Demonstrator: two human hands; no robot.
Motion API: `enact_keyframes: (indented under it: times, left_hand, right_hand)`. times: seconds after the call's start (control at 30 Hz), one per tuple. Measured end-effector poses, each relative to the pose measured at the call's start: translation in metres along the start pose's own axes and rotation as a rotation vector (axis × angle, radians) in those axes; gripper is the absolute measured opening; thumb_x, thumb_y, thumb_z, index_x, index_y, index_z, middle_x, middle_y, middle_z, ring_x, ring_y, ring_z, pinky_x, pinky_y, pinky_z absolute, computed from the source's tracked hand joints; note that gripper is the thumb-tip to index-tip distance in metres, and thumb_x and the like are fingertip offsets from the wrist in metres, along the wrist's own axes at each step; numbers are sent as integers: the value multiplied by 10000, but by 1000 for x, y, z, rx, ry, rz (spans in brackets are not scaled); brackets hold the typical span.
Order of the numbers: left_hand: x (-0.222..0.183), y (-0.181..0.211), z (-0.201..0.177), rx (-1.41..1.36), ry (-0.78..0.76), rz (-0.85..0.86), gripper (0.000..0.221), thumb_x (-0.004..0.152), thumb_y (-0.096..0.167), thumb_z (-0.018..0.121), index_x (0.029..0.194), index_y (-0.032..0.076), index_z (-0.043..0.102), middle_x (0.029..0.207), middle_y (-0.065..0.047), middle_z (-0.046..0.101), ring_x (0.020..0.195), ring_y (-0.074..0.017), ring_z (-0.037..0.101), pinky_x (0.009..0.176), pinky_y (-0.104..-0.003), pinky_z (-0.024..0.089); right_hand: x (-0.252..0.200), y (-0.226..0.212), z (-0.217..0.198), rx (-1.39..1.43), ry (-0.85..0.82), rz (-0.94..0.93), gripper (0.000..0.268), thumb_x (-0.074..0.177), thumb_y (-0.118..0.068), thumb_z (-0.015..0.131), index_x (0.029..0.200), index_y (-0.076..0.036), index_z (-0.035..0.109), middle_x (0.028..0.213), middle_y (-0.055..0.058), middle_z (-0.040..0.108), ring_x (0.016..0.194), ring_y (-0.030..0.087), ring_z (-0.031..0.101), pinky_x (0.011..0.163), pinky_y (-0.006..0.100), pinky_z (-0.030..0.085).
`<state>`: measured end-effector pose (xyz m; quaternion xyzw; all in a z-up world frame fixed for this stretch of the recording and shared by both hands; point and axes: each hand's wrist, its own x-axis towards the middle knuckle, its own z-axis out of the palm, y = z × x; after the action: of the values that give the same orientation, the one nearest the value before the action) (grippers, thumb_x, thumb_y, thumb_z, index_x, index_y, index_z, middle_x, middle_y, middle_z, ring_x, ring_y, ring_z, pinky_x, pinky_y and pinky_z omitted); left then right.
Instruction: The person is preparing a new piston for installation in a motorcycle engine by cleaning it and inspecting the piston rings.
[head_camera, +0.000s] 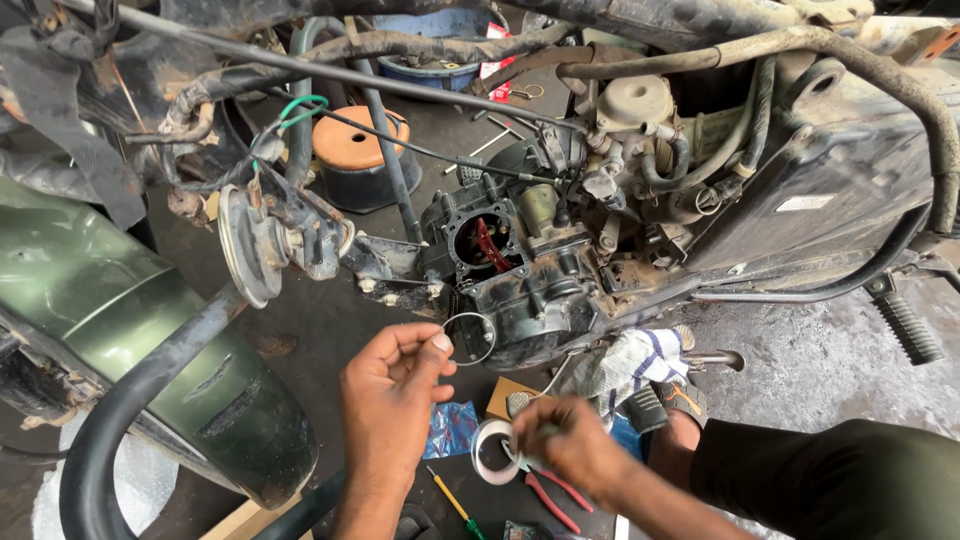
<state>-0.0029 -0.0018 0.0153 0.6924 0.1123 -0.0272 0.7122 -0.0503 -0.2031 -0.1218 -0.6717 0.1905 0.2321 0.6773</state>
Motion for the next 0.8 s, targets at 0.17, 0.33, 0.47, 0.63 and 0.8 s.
enact_keyframes:
  times: [0.17,0.33,0.47,0.63,0.8]
  left_hand:
    - [-4,4,-1,-8,12,21,145,873,120,737,982,27,759,826,-39,755,718,-106,724,579,-259,599]
    - [-4,3,-4,-3,-4,54,149,871,134,741,975,28,764,816,-30,751,701,-104,714,570,-256,589]
    - [-3,10,-5,48,-6,45,165,875,162,737,971,32,770,803,-25,754,703,-92,722,578,-250,600]
    - [4,3,-6,69,-23,26,177,875,177,739,983,40,768,806,-23,757,705,-82,715,580,-248,602]
    - [8,1,-1,114,-49,60,171,880,183,740,973,43,770,789,-23,760,683,-70,715,562,-242,590]
  right_hand:
    - [106,177,-30,47,-255,-149,305,693,178,587,881,-7,741,840,163,765,752,214,731,636,324,578]
    - [165,200,-46,-3,239,243,123,941,-52,603,971,-35,721,922,105,774,759,205,691,661,392,537]
    - [184,178,-36,43,429,376,278,875,-138,769,1105,18,765,986,169,706,750,285,553,669,496,409]
    - [249,240,-37,-311,387,368,350,920,-309,669,1143,-40,694,1029,127,741,817,282,700,730,456,580]
    - [264,273,-40,-140,583,182,344,869,-300,706,1098,-45,675,1027,133,735,838,260,664,724,445,551]
